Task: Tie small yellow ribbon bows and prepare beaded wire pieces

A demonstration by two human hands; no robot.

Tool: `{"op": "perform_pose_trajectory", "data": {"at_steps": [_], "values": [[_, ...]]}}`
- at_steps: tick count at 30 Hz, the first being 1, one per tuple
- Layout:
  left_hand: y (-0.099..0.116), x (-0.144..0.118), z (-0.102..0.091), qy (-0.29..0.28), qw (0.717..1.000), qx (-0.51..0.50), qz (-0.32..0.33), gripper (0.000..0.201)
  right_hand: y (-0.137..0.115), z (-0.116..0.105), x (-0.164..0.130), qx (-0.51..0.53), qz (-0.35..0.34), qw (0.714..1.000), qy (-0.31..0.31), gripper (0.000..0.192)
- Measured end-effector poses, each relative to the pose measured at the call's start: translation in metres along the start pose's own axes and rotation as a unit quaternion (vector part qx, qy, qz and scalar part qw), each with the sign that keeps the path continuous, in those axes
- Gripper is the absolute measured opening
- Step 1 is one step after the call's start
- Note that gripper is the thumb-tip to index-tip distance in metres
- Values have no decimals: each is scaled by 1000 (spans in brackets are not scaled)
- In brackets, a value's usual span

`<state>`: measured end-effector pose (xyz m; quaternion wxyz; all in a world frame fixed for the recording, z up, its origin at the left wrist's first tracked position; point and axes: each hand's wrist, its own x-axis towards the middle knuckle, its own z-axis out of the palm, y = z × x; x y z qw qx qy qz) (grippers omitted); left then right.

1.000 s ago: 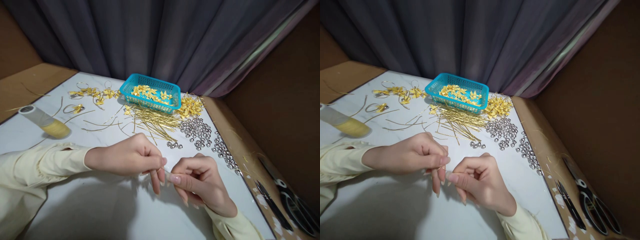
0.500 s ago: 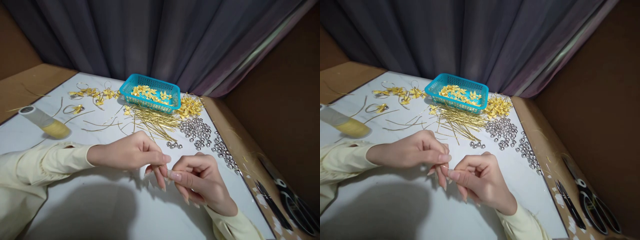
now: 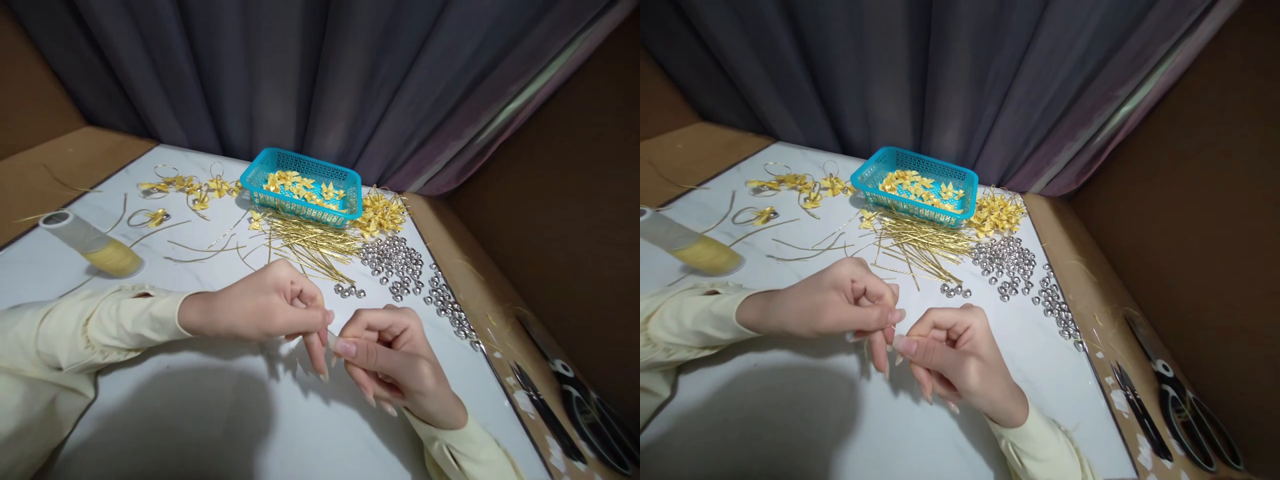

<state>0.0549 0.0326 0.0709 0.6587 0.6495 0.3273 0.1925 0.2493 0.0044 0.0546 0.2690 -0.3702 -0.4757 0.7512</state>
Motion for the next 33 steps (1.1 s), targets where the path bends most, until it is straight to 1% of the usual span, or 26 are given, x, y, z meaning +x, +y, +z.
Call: {"op": "perform_pose_trajectory", "data": {"at_steps": [4,10,16,20,24,29,33], "values": [[-2,3,1,8,999,-48,-4,29,-1,-1,0,6,13,1000,5,27],[-5,5,1,26,998,-64,-2,26,-1,0,2,9,16,1000,14,29],[-6,8,0,10,995,-98,-29,27,-1,0,4,17,14,1000,15,28],[-10,8,1,-4,992,-123,-27,26,0,-1,3,21,7,1000,6,25],[-11,8,2,-4,991,-130,-26,25,0,-1,3,19,7,1000,2,25],[-10,10,2,6,992,-123,-42,24,1,-1,4,20,3,1000,0,25],[-8,10,1,6,994,-108,-34,25,2,-2,4,24,1,1000,2,24]]}}
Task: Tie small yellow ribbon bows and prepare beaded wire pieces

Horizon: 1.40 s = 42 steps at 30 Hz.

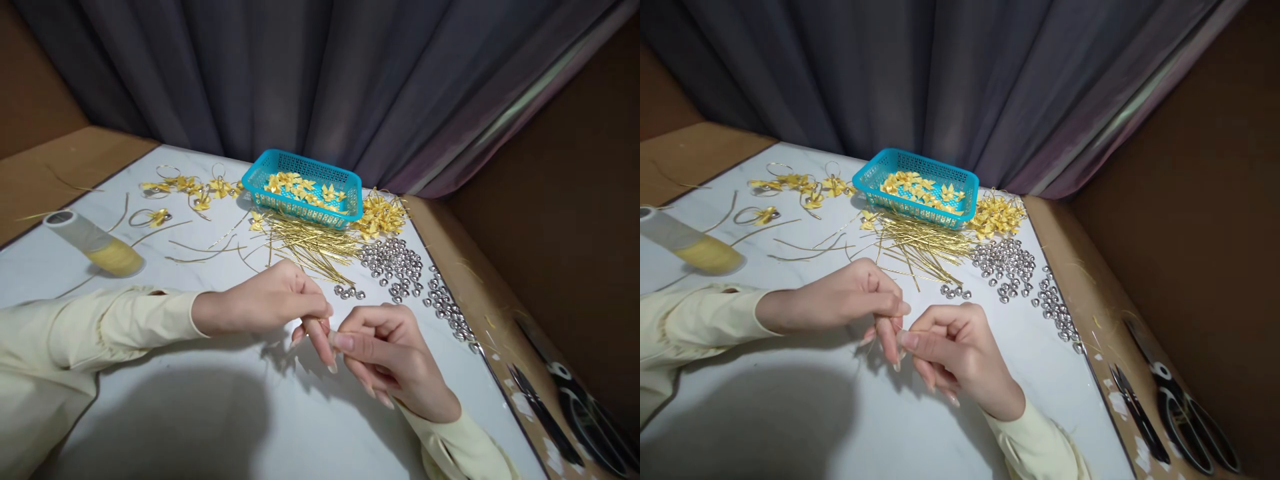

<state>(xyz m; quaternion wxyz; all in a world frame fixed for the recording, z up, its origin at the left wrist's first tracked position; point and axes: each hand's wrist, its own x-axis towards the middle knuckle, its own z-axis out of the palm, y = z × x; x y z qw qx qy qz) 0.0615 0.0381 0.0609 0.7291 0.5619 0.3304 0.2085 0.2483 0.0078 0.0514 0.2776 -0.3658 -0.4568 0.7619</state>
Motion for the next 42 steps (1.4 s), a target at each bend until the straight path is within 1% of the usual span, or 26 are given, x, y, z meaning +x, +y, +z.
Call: {"op": "perform_pose_trajectory", "data": {"at_steps": [3,6,8,10,13,17,21,24,26,28,30,33,35,37,40,42], "values": [[1,-1,-1,7,999,32,11,25,-1,-1,-1,-13,0,1000,5,24],[2,-1,-2,41,994,92,32,25,-4,-1,-2,-15,5,1000,8,23],[4,0,-4,74,987,132,55,27,-5,-2,-3,-5,7,1000,8,23],[7,2,-6,107,980,147,79,25,-7,-4,-4,-3,7,1000,5,22],[14,0,-14,169,969,138,116,23,-10,-7,-6,-22,17,1000,6,20],[22,-17,-29,257,949,107,150,33,-15,-15,-7,-45,29,998,17,20],[22,-51,-45,324,939,17,114,33,-20,-18,-6,-64,26,998,14,19],[18,-82,-57,396,911,-49,101,23,-22,-19,-3,-91,32,995,6,19],[14,-103,-64,429,896,-54,99,20,-22,-18,-1,-118,50,992,-1,18],[9,-124,-70,449,888,-30,92,22,-21,-18,2,-143,64,988,-12,17],[4,-143,-73,457,886,8,82,27,-21,-18,3,-158,66,985,-22,18],[-4,-166,-76,467,876,107,58,38,-24,-16,4,-174,61,983,-28,18],[-11,-178,-78,478,856,194,39,47,-29,-13,3,-186,55,980,-29,17],[-17,-187,-82,484,838,251,5,51,-35,-8,2,-201,52,978,-34,17],[-28,-198,-90,490,823,284,-45,53,-45,-1,3,-222,54,972,-51,17],[-36,-202,-95,487,819,299,-51,53,-51,5,5,-234,56,969,-63,15]]}}
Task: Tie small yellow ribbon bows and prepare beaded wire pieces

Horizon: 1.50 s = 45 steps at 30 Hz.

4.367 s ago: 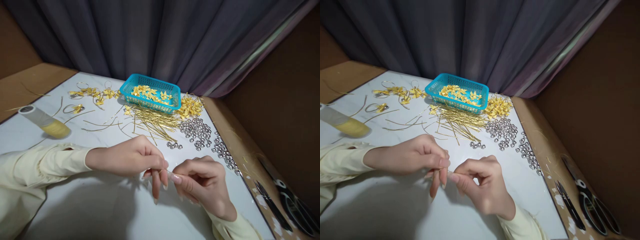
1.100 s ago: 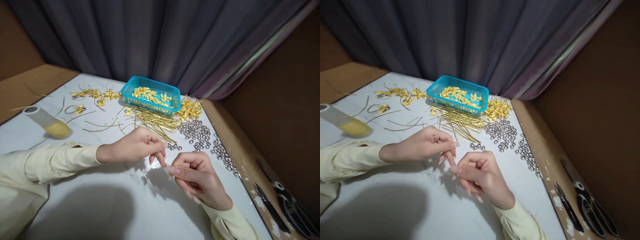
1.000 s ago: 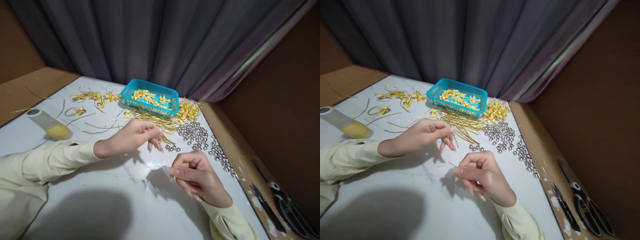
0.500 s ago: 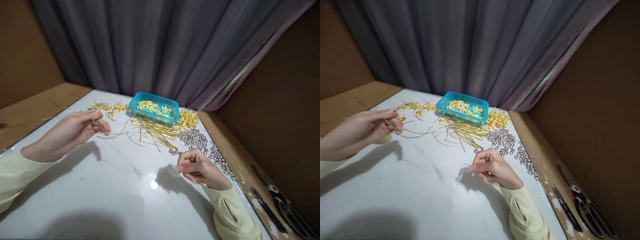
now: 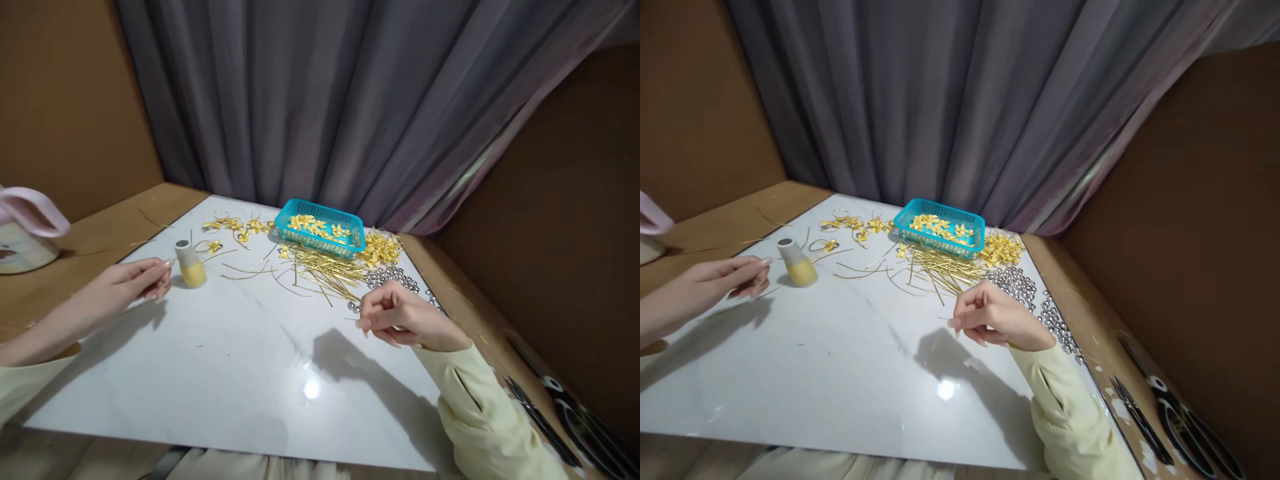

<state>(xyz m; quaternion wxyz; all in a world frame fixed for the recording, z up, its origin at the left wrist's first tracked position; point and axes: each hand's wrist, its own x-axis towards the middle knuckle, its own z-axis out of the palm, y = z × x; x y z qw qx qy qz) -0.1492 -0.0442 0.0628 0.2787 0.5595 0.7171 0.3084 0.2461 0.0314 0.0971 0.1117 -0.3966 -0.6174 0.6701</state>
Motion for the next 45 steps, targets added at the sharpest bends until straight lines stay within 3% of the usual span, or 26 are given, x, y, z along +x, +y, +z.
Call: {"op": "perform_pose_trajectory", "data": {"at_steps": [7,12,15,16,18,19,23,28,35,40,43,45], "values": [[-10,1,8,46,992,22,112,22,-24,10,12,-28,-15,997,-63,12],[-7,-1,10,42,970,147,186,29,-41,20,20,-29,-6,995,-91,12],[10,-9,15,28,958,144,244,32,-49,26,25,-36,-10,994,-99,12],[19,-12,18,11,957,120,263,32,-52,28,26,-38,-11,994,-101,12],[42,-16,27,-89,954,64,278,34,-56,31,30,-43,-10,993,-108,12],[54,-16,33,-144,948,40,280,38,-58,33,32,-43,-8,993,-110,12],[91,-7,55,-270,914,-53,298,40,-64,38,39,-34,0,992,-122,15],[99,1,65,-344,892,-112,273,24,-66,39,42,-26,5,991,-129,16],[95,-2,60,-371,895,-138,207,20,-65,39,47,-35,11,986,-160,16],[95,-2,60,-397,881,-183,180,17,-60,35,50,-57,-23,982,-176,15],[95,-2,60,-414,870,-219,153,17,-55,38,51,-84,-58,985,-140,22],[95,-1,60,-422,863,-242,138,17,-49,43,50,-120,-93,986,-69,27]]}}
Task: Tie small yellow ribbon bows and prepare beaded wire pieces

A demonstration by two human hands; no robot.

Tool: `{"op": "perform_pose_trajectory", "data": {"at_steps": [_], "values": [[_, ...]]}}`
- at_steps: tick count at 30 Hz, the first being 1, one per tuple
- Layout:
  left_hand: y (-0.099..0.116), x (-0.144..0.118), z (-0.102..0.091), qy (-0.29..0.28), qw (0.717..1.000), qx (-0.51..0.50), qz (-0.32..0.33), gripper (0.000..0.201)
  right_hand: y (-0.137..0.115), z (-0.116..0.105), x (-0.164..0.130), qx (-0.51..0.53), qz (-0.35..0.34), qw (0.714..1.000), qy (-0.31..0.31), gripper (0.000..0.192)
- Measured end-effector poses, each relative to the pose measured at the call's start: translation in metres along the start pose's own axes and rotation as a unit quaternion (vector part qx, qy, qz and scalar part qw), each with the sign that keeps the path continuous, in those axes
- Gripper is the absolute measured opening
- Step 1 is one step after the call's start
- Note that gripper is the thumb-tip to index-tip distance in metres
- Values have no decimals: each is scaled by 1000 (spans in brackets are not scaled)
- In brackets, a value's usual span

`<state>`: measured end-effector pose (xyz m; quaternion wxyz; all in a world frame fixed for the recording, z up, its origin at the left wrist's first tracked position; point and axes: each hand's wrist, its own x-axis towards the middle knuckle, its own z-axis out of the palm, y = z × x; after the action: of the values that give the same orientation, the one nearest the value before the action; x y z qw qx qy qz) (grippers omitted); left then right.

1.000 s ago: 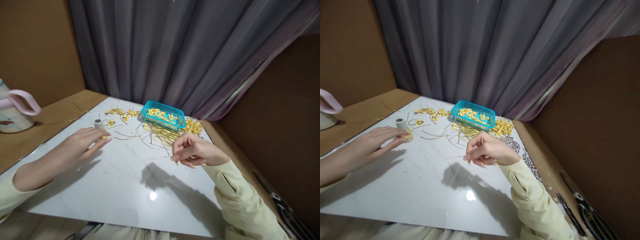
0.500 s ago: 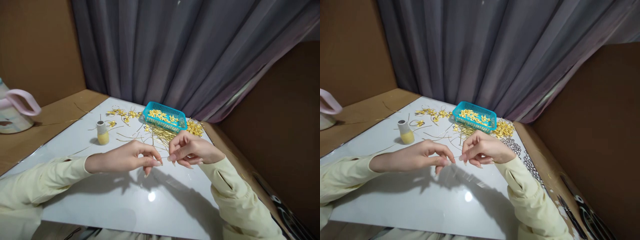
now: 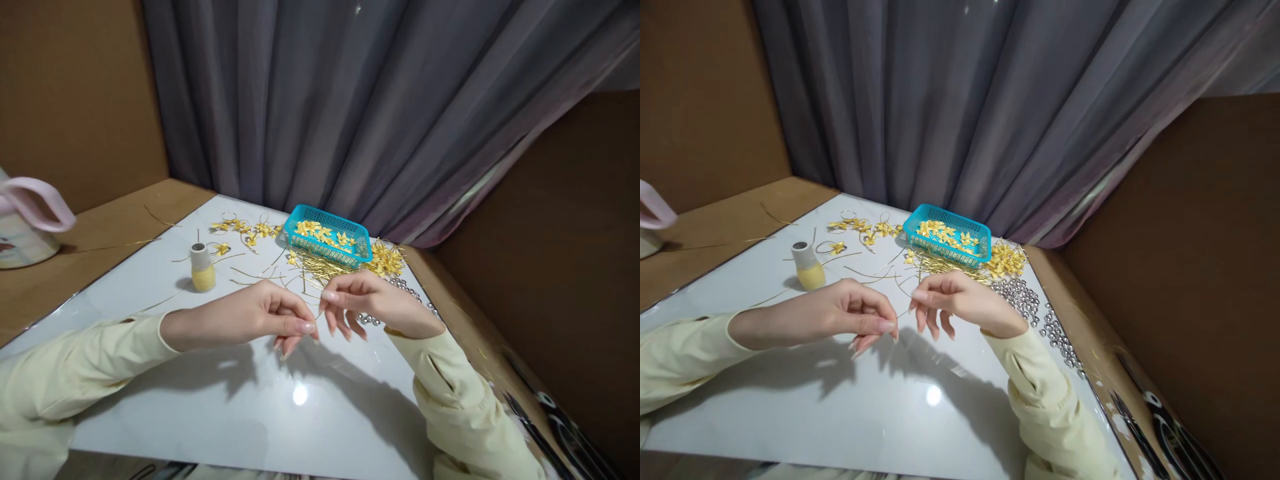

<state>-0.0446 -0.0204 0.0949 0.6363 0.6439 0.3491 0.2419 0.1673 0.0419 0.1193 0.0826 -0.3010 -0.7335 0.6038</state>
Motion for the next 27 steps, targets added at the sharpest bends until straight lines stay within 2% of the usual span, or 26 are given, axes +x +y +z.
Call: {"op": "perform_pose_trajectory", "data": {"at_steps": [2,5,7,9,11,18,23,27], "values": [[0,1,0,-1,1000,-26,-3,17,5,9,-3,-64,-49,991,102,32],[-1,3,0,2,998,-62,-15,18,14,24,-13,-197,-143,944,224,39],[-2,5,0,-1,996,-83,-23,17,19,34,-21,-289,-190,902,259,41],[-4,6,1,-11,994,-101,-28,16,23,43,-26,-362,-213,868,264,40],[-5,6,1,-25,993,-111,-32,15,27,49,-26,-400,-219,856,246,39],[-11,6,-1,-59,991,-112,-49,16,34,51,-12,-354,-274,875,184,36],[-9,4,-1,-70,991,-104,-37,15,31,52,-16,-268,-230,916,189,31],[-5,5,-1,-54,993,-101,-34,15,36,33,-32,-272,-163,924,212,31]]}}
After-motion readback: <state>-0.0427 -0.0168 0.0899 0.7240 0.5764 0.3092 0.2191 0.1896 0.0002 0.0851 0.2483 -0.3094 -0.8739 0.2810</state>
